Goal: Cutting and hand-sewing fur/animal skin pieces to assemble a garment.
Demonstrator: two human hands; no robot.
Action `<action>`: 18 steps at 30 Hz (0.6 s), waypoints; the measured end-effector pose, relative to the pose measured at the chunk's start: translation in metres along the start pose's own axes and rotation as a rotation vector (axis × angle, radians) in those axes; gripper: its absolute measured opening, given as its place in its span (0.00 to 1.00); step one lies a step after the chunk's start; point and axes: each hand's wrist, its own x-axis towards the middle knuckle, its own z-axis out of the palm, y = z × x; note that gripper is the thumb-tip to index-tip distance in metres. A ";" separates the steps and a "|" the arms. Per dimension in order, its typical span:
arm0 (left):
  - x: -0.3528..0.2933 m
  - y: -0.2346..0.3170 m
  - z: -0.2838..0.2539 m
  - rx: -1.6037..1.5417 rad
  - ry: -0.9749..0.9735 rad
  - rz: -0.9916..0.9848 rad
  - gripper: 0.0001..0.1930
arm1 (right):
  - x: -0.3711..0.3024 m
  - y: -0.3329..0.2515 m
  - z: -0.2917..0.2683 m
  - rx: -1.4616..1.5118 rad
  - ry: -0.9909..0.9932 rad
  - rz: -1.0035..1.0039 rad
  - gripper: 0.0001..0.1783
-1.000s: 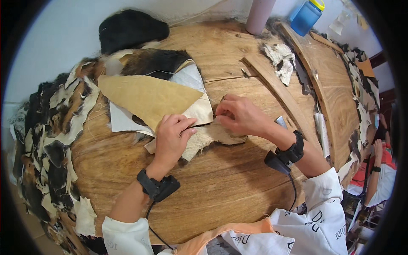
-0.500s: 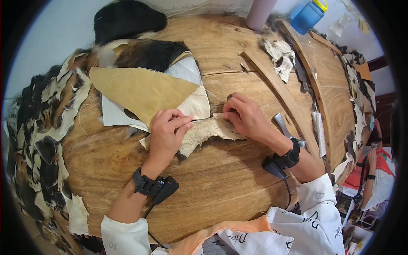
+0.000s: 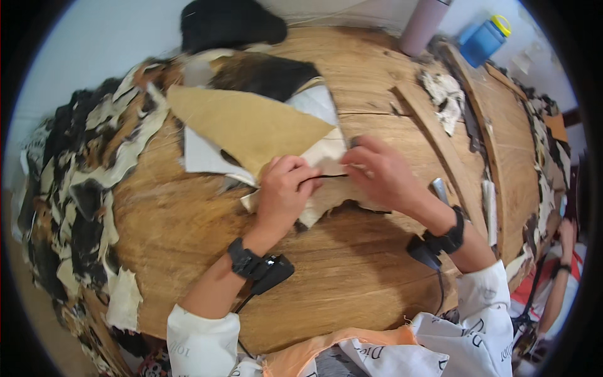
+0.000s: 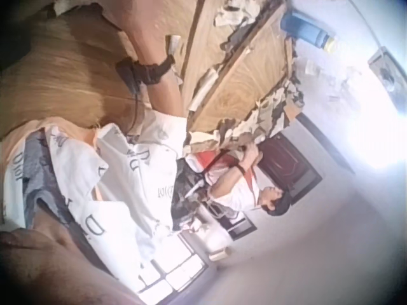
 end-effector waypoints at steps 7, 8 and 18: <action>0.004 0.012 -0.002 -0.015 -0.049 -0.049 0.10 | 0.003 0.015 0.016 0.071 -0.101 -0.127 0.09; 0.004 0.012 -0.002 -0.013 -0.054 -0.047 0.10 | 0.001 0.016 0.016 0.074 -0.098 -0.124 0.09; 0.006 0.013 -0.002 0.044 -0.087 -0.001 0.09 | -0.005 0.019 0.019 -0.065 -0.121 -0.228 0.12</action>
